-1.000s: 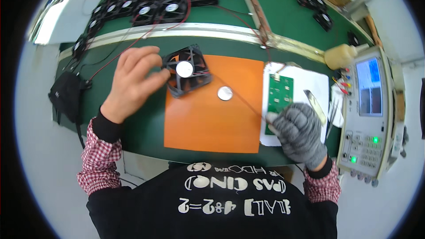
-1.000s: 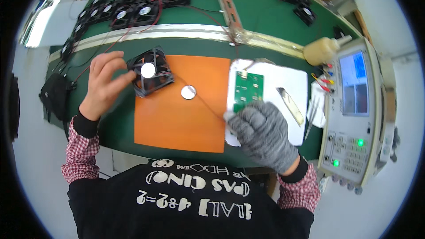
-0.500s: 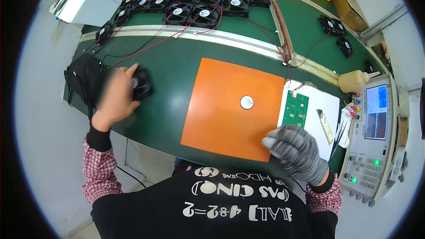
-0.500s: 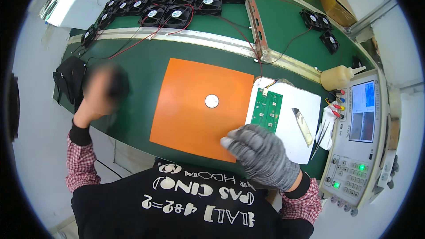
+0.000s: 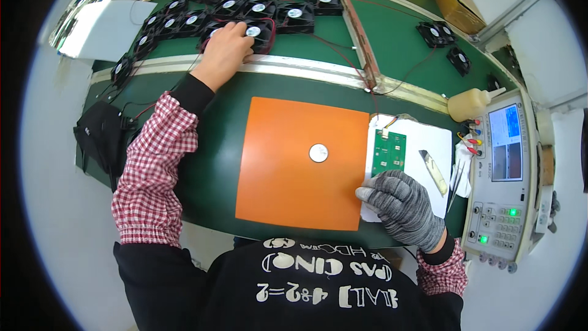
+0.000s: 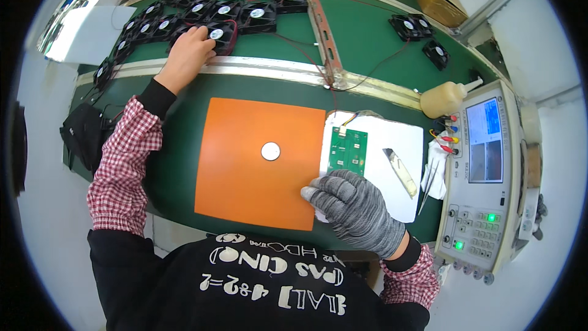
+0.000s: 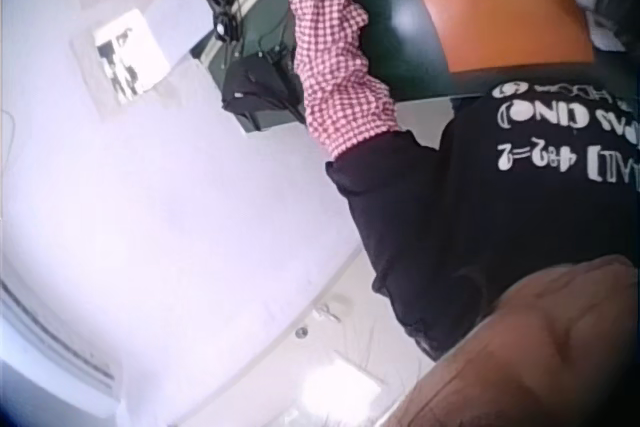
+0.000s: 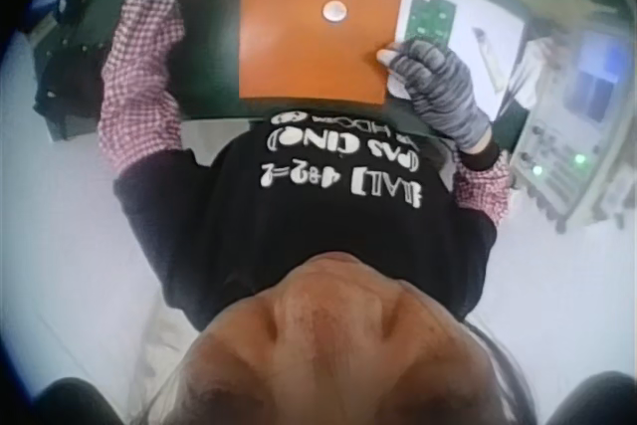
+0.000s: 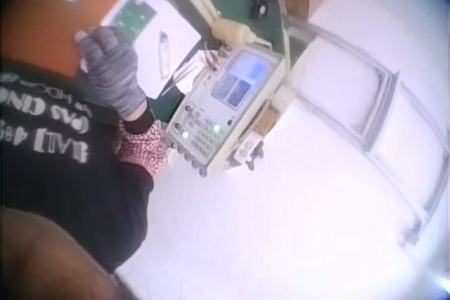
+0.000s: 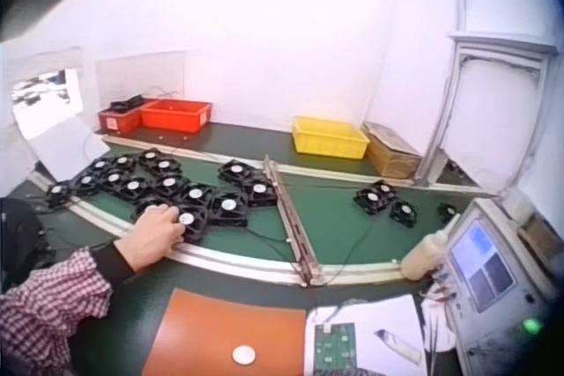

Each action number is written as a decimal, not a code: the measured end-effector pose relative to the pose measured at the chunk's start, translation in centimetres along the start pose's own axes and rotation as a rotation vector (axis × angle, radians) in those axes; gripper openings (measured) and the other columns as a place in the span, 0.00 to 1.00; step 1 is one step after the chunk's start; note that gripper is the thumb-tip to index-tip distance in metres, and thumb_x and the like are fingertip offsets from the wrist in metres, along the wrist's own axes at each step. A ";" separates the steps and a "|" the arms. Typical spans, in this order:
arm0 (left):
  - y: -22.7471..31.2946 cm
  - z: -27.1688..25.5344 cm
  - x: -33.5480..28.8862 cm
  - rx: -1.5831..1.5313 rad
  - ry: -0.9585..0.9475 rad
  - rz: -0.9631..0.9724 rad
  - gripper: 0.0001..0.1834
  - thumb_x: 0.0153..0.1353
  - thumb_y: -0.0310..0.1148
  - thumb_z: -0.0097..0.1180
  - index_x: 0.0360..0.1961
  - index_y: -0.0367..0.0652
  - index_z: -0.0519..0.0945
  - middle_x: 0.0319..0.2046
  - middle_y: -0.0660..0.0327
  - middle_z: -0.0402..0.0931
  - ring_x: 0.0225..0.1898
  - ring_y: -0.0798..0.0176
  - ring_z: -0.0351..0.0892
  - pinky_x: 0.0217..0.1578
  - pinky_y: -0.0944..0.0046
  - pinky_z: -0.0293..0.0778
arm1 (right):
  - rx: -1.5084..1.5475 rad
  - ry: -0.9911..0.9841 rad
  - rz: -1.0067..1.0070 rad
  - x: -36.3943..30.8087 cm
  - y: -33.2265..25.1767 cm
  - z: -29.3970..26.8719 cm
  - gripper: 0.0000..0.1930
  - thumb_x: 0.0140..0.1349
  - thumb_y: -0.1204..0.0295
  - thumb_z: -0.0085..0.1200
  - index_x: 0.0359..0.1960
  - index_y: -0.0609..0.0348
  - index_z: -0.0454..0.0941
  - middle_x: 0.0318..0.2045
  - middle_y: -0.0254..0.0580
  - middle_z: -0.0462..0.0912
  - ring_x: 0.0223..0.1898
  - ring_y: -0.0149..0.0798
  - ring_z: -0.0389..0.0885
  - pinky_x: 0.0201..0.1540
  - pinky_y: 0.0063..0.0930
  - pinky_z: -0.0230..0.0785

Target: The person repeatedly picks up small black cooling fans from a tray, connects them to a green circuit board using red and black wires, and places them back on the tray. This process is repeated for multiple fans in a continuous loop.

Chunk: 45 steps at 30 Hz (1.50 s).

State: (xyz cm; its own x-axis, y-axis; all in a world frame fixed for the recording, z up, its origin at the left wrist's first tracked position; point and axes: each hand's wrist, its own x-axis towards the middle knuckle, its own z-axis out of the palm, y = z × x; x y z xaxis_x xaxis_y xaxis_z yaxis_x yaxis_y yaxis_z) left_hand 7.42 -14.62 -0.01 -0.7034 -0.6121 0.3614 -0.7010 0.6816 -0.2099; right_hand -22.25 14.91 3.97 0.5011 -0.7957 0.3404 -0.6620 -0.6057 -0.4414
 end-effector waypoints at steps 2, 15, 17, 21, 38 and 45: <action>-0.8 0.5 0.2 0.053 -0.109 -0.013 0.05 0.55 0.27 0.55 0.26 0.42 0.83 0.33 0.55 0.77 0.41 0.55 0.76 0.42 0.54 0.71 | 0.026 0.021 0.043 -1.0 0.6 -0.6 0.22 0.46 0.77 0.64 0.48 0.55 0.81 0.38 0.42 0.81 0.40 0.47 0.82 0.42 0.35 0.78; 18.3 -14.4 -0.5 -0.344 1.120 0.216 0.09 0.54 0.33 0.53 0.21 0.42 0.81 0.28 0.60 0.74 0.27 0.63 0.76 0.29 0.62 0.70 | 0.935 -0.060 0.310 0.2 -1.0 0.1 0.12 0.58 0.69 0.66 0.41 0.60 0.82 0.34 0.39 0.81 0.38 0.37 0.79 0.43 0.30 0.71; 11.8 -15.8 0.0 -0.203 0.943 0.056 0.13 0.65 0.31 0.50 0.26 0.36 0.81 0.45 0.54 0.77 0.39 0.65 0.79 0.39 0.69 0.73 | 1.100 -0.201 0.186 -0.3 -0.6 -2.1 0.06 0.60 0.70 0.63 0.35 0.59 0.82 0.34 0.39 0.80 0.37 0.42 0.79 0.44 0.32 0.71; 3.4 -13.8 0.5 -0.952 0.917 -0.441 0.10 0.67 0.32 0.55 0.36 0.33 0.80 0.51 0.58 0.76 0.47 0.67 0.75 0.47 0.74 0.67 | 1.088 -0.211 0.185 -2.6 0.0 -2.2 0.06 0.60 0.71 0.63 0.34 0.60 0.81 0.32 0.36 0.80 0.37 0.35 0.80 0.42 0.30 0.72; 15.3 -7.2 -5.2 -1.001 -0.231 0.103 0.59 0.30 0.47 0.80 0.66 0.41 0.63 0.59 0.50 0.65 0.61 0.44 0.63 0.62 0.50 0.58 | 0.227 0.336 0.605 -3.1 6.2 1.4 0.09 0.49 0.76 0.69 0.31 0.63 0.83 0.31 0.39 0.78 0.35 0.37 0.80 0.40 0.29 0.73; 16.7 -6.6 -5.4 -0.897 -0.171 0.122 0.57 0.28 0.40 0.80 0.65 0.41 0.66 0.54 0.53 0.68 0.55 0.45 0.65 0.58 0.50 0.61 | 0.297 0.325 0.586 -3.1 6.3 1.3 0.08 0.47 0.78 0.68 0.28 0.63 0.80 0.33 0.42 0.77 0.37 0.40 0.78 0.42 0.32 0.72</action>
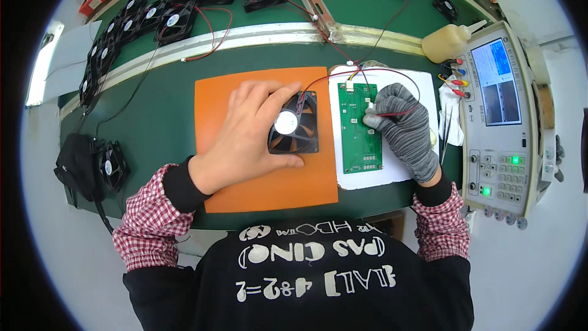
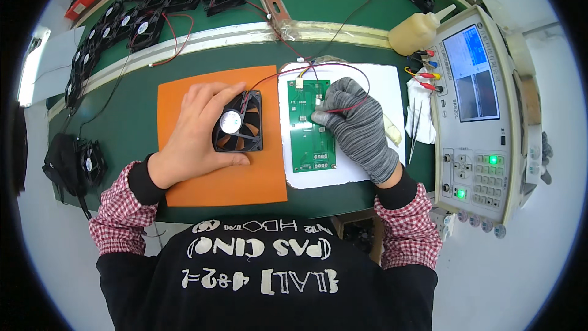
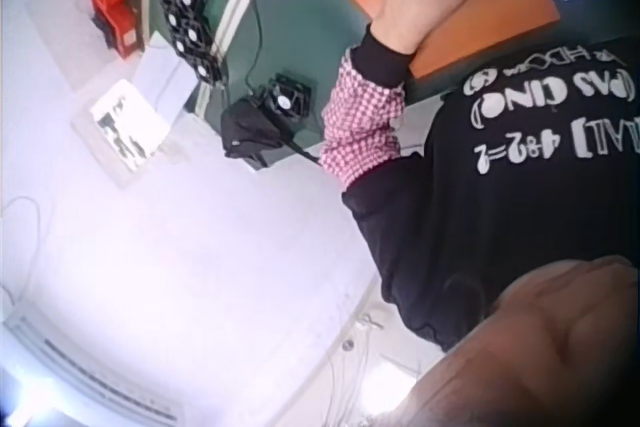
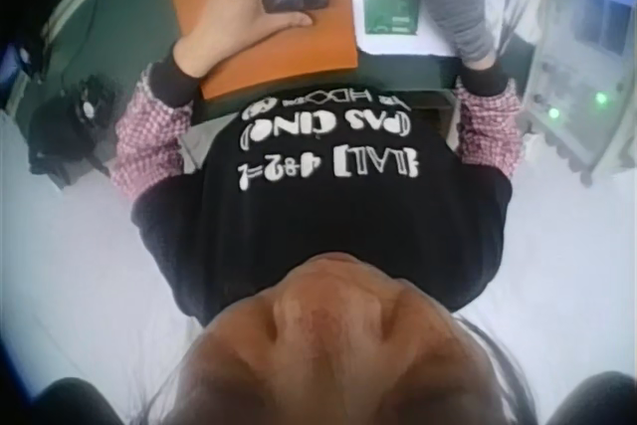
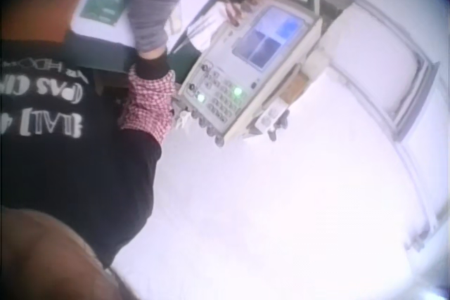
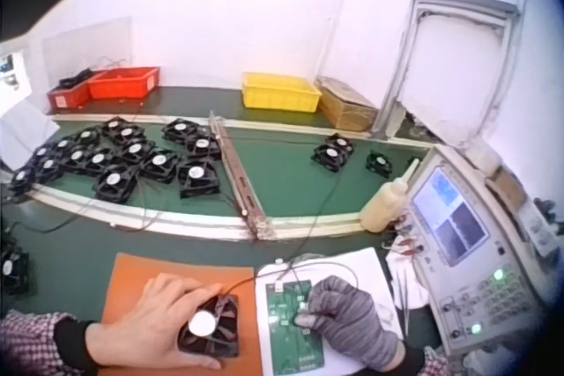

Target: The person repeatedly picks up small black cooling fans from a tray, connects them to a green circuit board using red and black wires, and places them back on the tray. This process is repeated for multiple fans in a continuous loop.

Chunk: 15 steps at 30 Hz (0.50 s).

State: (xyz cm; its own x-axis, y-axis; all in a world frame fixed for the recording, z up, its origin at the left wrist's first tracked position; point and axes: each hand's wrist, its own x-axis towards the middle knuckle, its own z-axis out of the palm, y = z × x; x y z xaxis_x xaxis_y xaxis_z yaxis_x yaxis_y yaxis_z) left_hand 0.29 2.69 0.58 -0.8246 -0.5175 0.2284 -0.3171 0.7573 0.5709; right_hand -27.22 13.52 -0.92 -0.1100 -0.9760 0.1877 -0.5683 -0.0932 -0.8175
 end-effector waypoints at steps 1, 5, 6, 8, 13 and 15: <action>0.1 -0.2 0.1 0.004 0.006 0.003 0.56 0.28 0.39 0.80 0.64 0.41 0.67 0.53 0.53 0.69 0.55 0.45 0.66 0.57 0.50 0.61 | -0.042 -0.004 -0.021 0.0 -0.3 0.0 0.08 0.47 0.79 0.68 0.28 0.64 0.80 0.33 0.42 0.77 0.37 0.40 0.78 0.42 0.32 0.72; 2.4 -2.2 -0.9 0.367 0.268 0.282 0.43 0.39 0.42 0.76 0.59 0.40 0.74 0.50 0.53 0.75 0.49 0.49 0.73 0.52 0.51 0.68 | 0.020 -0.032 -0.061 0.2 0.1 0.3 0.10 0.46 0.80 0.68 0.28 0.63 0.78 0.33 0.43 0.77 0.38 0.44 0.78 0.43 0.35 0.72; 3.3 -4.2 -1.3 0.684 0.291 0.488 0.35 0.45 0.46 0.73 0.54 0.42 0.77 0.52 0.53 0.76 0.50 0.52 0.74 0.48 0.54 0.72 | -0.094 -0.028 -0.129 0.1 0.8 -0.2 0.11 0.45 0.82 0.70 0.30 0.63 0.81 0.34 0.40 0.78 0.38 0.38 0.79 0.42 0.28 0.73; 5.3 -5.2 -2.8 0.597 0.536 0.593 0.23 0.60 0.47 0.59 0.53 0.49 0.77 0.48 0.63 0.78 0.45 0.63 0.76 0.45 0.61 0.71 | -0.103 -0.015 -0.124 0.0 1.0 -0.2 0.11 0.45 0.81 0.70 0.31 0.63 0.81 0.34 0.40 0.78 0.37 0.39 0.79 0.42 0.29 0.74; 5.0 -6.0 -3.6 -1.751 -0.311 0.147 0.40 0.65 0.61 0.49 0.57 0.29 0.71 0.44 0.40 0.78 0.37 0.47 0.82 0.37 0.52 0.78 | -0.117 0.027 -0.184 -0.3 1.0 0.2 0.11 0.45 0.76 0.70 0.30 0.61 0.80 0.33 0.43 0.78 0.37 0.44 0.79 0.42 0.34 0.73; 5.2 -6.4 -3.8 -1.846 -0.346 0.113 0.36 0.65 0.53 0.54 0.57 0.27 0.71 0.41 0.40 0.79 0.35 0.45 0.82 0.38 0.51 0.79 | -0.107 0.033 -0.183 -0.2 0.8 0.2 0.12 0.45 0.74 0.70 0.29 0.61 0.79 0.32 0.44 0.77 0.37 0.47 0.79 0.42 0.37 0.73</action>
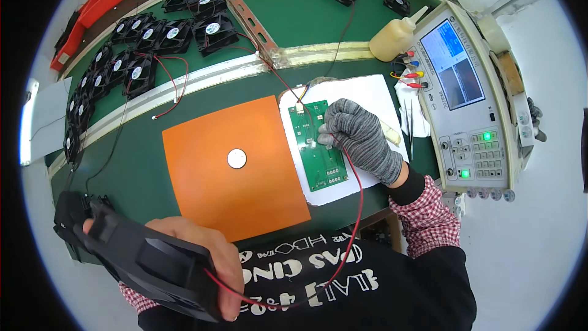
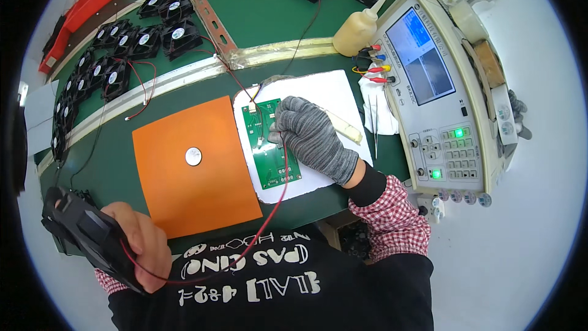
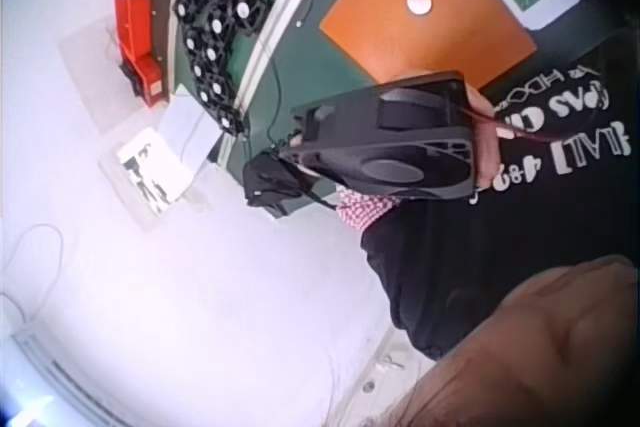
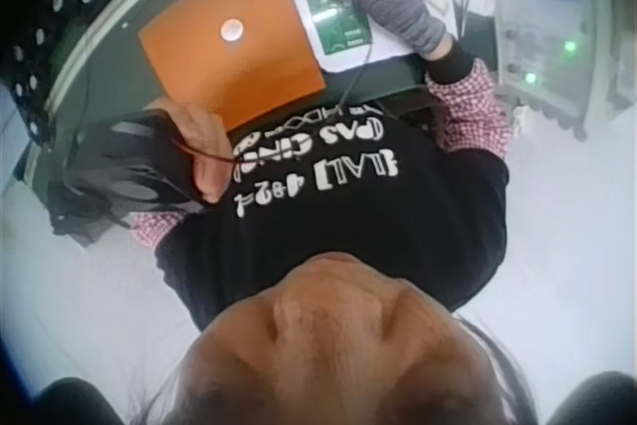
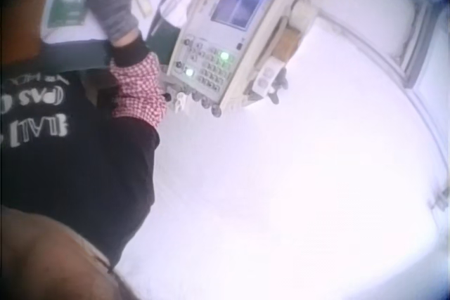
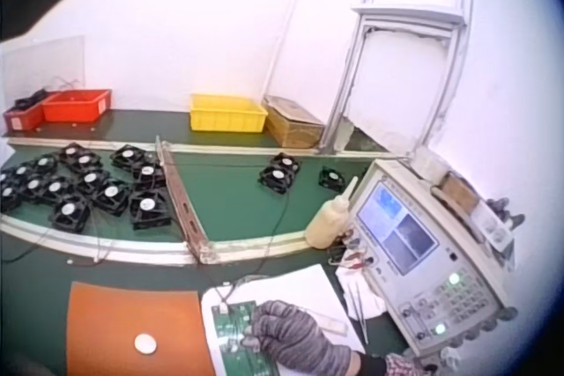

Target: The person repeatedly picks up small black cooling fans from a tray, connects them to a green circuit board using red and black wires, and places them back on the tray. This process is repeated for multiple fans in a continuous loop.

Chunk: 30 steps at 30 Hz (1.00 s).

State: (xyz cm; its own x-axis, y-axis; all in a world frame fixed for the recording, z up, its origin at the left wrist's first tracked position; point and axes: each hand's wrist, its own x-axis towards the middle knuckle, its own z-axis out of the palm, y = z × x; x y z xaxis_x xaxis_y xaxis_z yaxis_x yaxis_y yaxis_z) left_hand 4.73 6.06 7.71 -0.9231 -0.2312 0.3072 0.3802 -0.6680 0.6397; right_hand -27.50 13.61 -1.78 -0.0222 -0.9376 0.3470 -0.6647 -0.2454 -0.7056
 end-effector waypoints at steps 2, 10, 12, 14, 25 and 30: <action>0.1 0.6 -0.7 0.103 0.039 0.039 0.31 0.65 0.45 0.57 0.58 0.27 0.70 0.38 0.40 0.80 0.35 0.44 0.83 0.41 0.51 0.78 | 0.009 -0.022 -0.002 0.3 -0.3 0.3 0.11 0.45 0.74 0.70 0.29 0.60 0.80 0.32 0.44 0.77 0.37 0.47 0.79 0.42 0.37 0.73; 1.0 0.7 6.1 2.237 0.201 0.591 0.34 0.63 0.54 0.51 0.57 0.34 0.72 0.50 0.39 0.75 0.46 0.43 0.77 0.48 0.48 0.74 | -0.116 0.010 -0.023 -0.4 -0.4 -0.4 0.09 0.49 0.73 0.68 0.29 0.58 0.79 0.33 0.43 0.79 0.36 0.47 0.80 0.40 0.39 0.73; 2.5 -2.8 10.4 2.265 0.115 0.666 0.42 0.57 0.61 0.54 0.58 0.32 0.74 0.59 0.41 0.72 0.57 0.43 0.76 0.59 0.51 0.71 | -0.050 0.028 -0.043 -0.6 -0.3 -0.4 0.08 0.51 0.74 0.66 0.31 0.58 0.80 0.33 0.42 0.80 0.36 0.45 0.80 0.40 0.38 0.73; 2.9 -9.1 13.9 2.118 0.386 0.605 0.33 0.61 0.37 0.62 0.63 0.31 0.68 0.60 0.43 0.70 0.62 0.42 0.70 0.61 0.55 0.66 | 0.060 0.082 -0.032 -0.6 -0.2 -0.5 0.09 0.52 0.75 0.66 0.34 0.58 0.80 0.34 0.40 0.80 0.35 0.42 0.81 0.40 0.36 0.73; 4.8 -18.4 12.4 2.253 0.400 0.006 0.47 0.37 0.38 0.77 0.59 0.32 0.66 0.51 0.47 0.68 0.55 0.43 0.69 0.55 0.51 0.68 | 0.126 0.290 -0.047 -0.1 -0.7 -0.6 0.08 0.55 0.75 0.67 0.35 0.61 0.81 0.33 0.40 0.82 0.36 0.36 0.81 0.41 0.28 0.74; 5.3 -17.3 11.9 2.370 0.662 -0.019 0.38 0.37 0.34 0.70 0.52 0.34 0.70 0.48 0.48 0.69 0.51 0.45 0.69 0.51 0.52 0.69 | 0.032 0.338 -0.142 0.2 -1.5 -1.0 0.09 0.57 0.75 0.66 0.39 0.59 0.80 0.37 0.42 0.82 0.36 0.38 0.81 0.41 0.29 0.76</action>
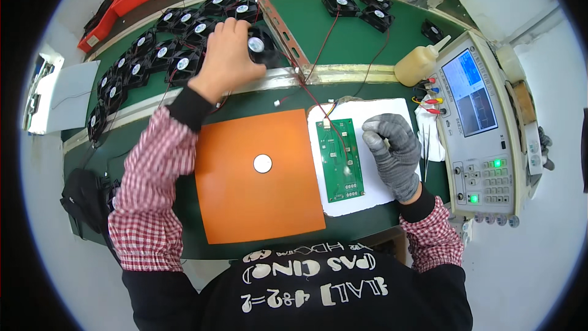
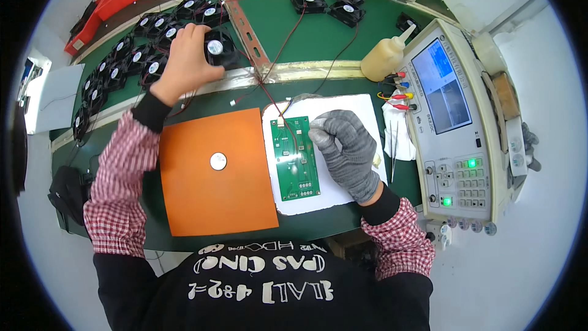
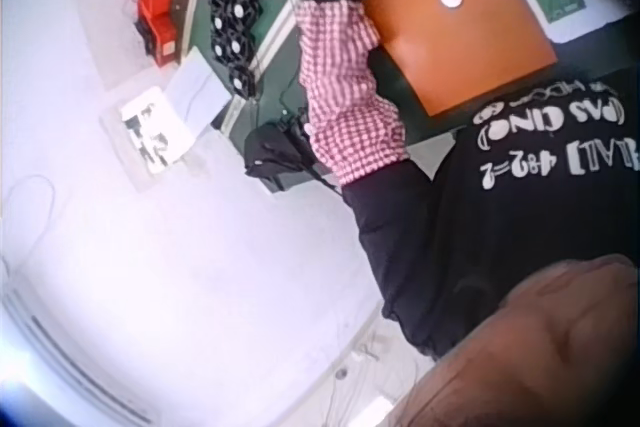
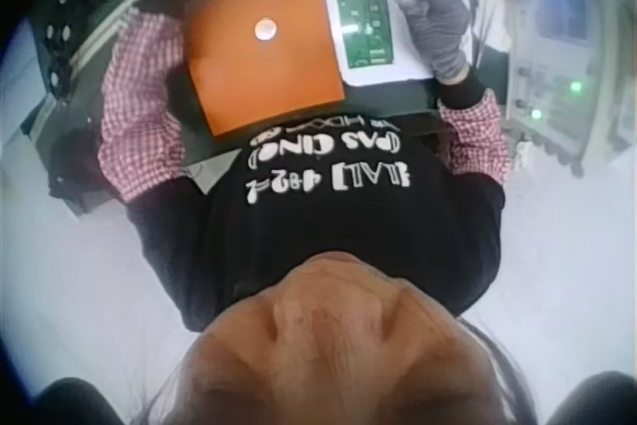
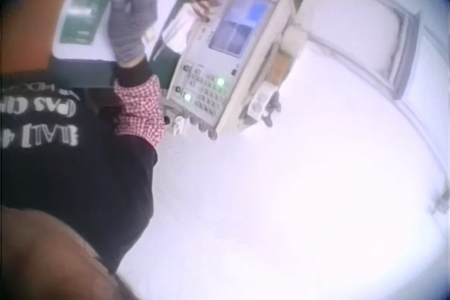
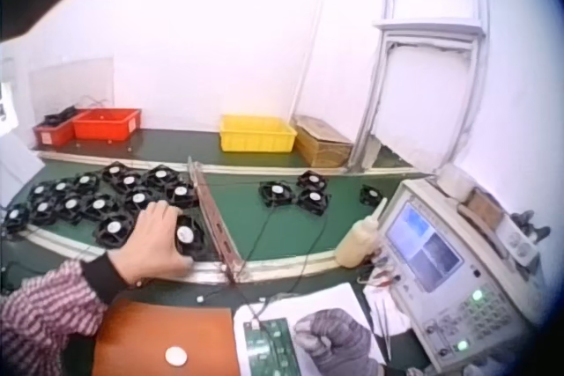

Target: The person repeatedly picks up small black cooling fans from a tray, connects them to a green circuit board using red and black wires, and places them back on the tray. This process is repeated for multiple fans in a continuous loop.

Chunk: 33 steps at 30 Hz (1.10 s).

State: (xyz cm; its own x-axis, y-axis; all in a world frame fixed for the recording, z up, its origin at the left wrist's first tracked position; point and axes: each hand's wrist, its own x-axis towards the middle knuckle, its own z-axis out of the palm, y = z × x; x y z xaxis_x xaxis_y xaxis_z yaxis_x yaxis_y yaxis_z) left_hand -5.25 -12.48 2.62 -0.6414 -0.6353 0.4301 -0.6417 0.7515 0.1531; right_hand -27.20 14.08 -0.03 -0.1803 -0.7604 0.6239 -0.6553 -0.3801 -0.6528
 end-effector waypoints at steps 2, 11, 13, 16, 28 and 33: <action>4.7 -2.3 -1.9 -0.223 0.139 0.099 0.37 0.35 0.32 0.67 0.51 0.35 0.70 0.47 0.49 0.69 0.51 0.46 0.67 0.53 0.52 0.67 | -0.095 -0.038 -0.034 -0.5 -0.5 -1.0 0.22 0.55 0.73 0.68 0.52 0.58 0.76 0.49 0.45 0.79 0.40 0.38 0.81 0.41 0.28 0.77; 11.7 -7.4 -10.0 -0.578 0.206 0.215 0.47 0.32 0.36 0.77 0.55 0.34 0.66 0.47 0.49 0.66 0.49 0.49 0.69 0.49 0.55 0.69 | 0.429 -0.433 0.385 -0.3 -6.3 0.3 0.49 0.55 0.60 0.70 0.73 0.59 0.52 0.53 0.42 0.77 0.44 0.30 0.78 0.46 0.26 0.74; 11.3 -7.4 -10.3 -0.558 0.193 0.207 0.47 0.32 0.36 0.77 0.55 0.34 0.66 0.47 0.49 0.66 0.50 0.49 0.69 0.49 0.56 0.69 | 0.458 -0.394 0.393 -1.0 -6.1 1.0 0.45 0.58 0.62 0.68 0.72 0.60 0.53 0.45 0.39 0.80 0.41 0.28 0.78 0.43 0.25 0.74; 10.7 -7.2 -10.8 -0.522 0.180 0.177 0.46 0.33 0.36 0.76 0.55 0.34 0.66 0.48 0.50 0.66 0.50 0.51 0.70 0.51 0.56 0.69 | 0.414 -0.522 0.578 -1.0 -6.8 0.6 0.39 0.61 0.63 0.65 0.70 0.62 0.58 0.36 0.37 0.81 0.38 0.26 0.78 0.41 0.24 0.74; -1.1 -12.3 -10.5 -0.951 0.232 -0.577 0.31 0.63 0.45 0.57 0.63 0.39 0.69 0.53 0.63 0.72 0.48 0.68 0.73 0.48 0.66 0.69 | 0.651 -0.782 0.604 0.2 -5.5 -3.6 0.07 0.58 0.71 0.64 0.36 0.59 0.85 0.33 0.39 0.83 0.39 0.36 0.82 0.44 0.29 0.73; 4.7 -8.3 -14.5 -0.453 -0.235 -0.360 0.30 0.62 0.53 0.59 0.46 0.33 0.73 0.38 0.54 0.71 0.40 0.51 0.74 0.41 0.56 0.70 | 0.234 -0.370 0.385 0.7 -0.6 -0.8 0.07 0.56 0.75 0.63 0.36 0.61 0.84 0.31 0.41 0.82 0.35 0.36 0.82 0.41 0.30 0.74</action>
State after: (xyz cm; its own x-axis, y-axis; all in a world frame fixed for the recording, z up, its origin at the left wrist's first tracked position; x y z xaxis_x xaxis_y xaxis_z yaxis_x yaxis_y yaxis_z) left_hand 4.54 1.70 4.49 -0.5267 -0.8461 0.0820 -0.6256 0.4511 0.6365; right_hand -27.54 14.23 1.17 -0.0777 -0.9843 0.1586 -0.4064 -0.1140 -0.9066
